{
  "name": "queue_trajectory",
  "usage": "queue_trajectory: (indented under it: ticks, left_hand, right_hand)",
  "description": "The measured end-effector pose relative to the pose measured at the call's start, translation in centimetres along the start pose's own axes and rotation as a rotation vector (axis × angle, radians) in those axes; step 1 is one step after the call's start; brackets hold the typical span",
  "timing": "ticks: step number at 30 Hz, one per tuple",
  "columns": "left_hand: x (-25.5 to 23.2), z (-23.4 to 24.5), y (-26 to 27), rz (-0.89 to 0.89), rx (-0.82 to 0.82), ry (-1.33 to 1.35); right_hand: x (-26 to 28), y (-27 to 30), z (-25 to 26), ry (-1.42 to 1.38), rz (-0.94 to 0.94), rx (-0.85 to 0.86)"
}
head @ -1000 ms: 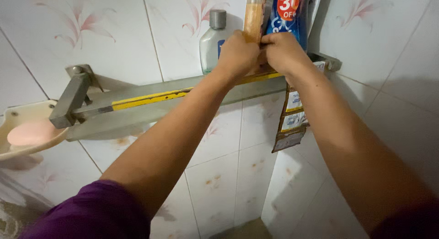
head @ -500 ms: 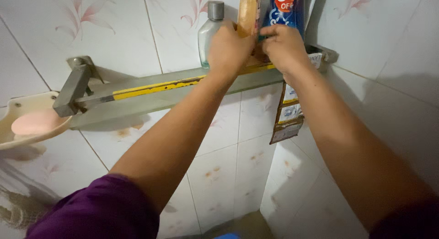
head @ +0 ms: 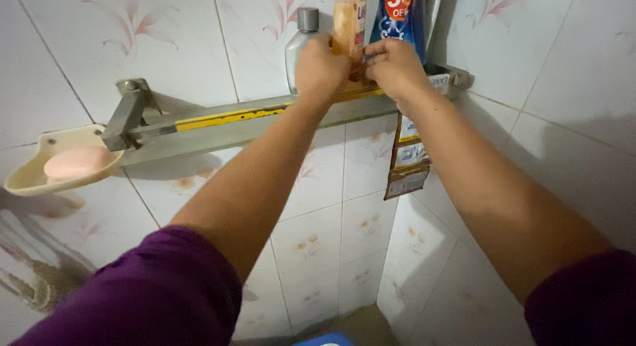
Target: The person removes various toiletry bottles and a pink soap dish from a bathroom shelf and places them onto the top of a toilet tank one by one.
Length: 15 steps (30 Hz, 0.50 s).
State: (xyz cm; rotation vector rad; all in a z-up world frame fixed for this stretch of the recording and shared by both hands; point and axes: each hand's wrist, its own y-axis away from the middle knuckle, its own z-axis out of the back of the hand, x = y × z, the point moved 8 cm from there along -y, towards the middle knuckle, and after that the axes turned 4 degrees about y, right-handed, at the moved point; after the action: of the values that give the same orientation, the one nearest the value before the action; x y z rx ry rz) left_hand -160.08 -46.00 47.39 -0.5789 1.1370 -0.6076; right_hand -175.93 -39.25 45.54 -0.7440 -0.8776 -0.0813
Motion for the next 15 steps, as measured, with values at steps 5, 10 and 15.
queue_trajectory:
  ticks: [5,10,15]
  left_hand:
    - [-1.2,1.0,0.2,-0.078,0.022,0.280]
    - [-2.4,2.0,1.4,-0.171,0.114,0.505]
    - [-3.8,3.6,1.1,-0.159,0.225,0.601]
  right_hand:
    - [2.2,1.9,1.0,-0.214,0.041,-0.058]
    - [3.8,3.4,2.9,-0.183,0.094,-0.075]
    - [4.3,4.0,3.6,-0.227,0.137,-0.084]
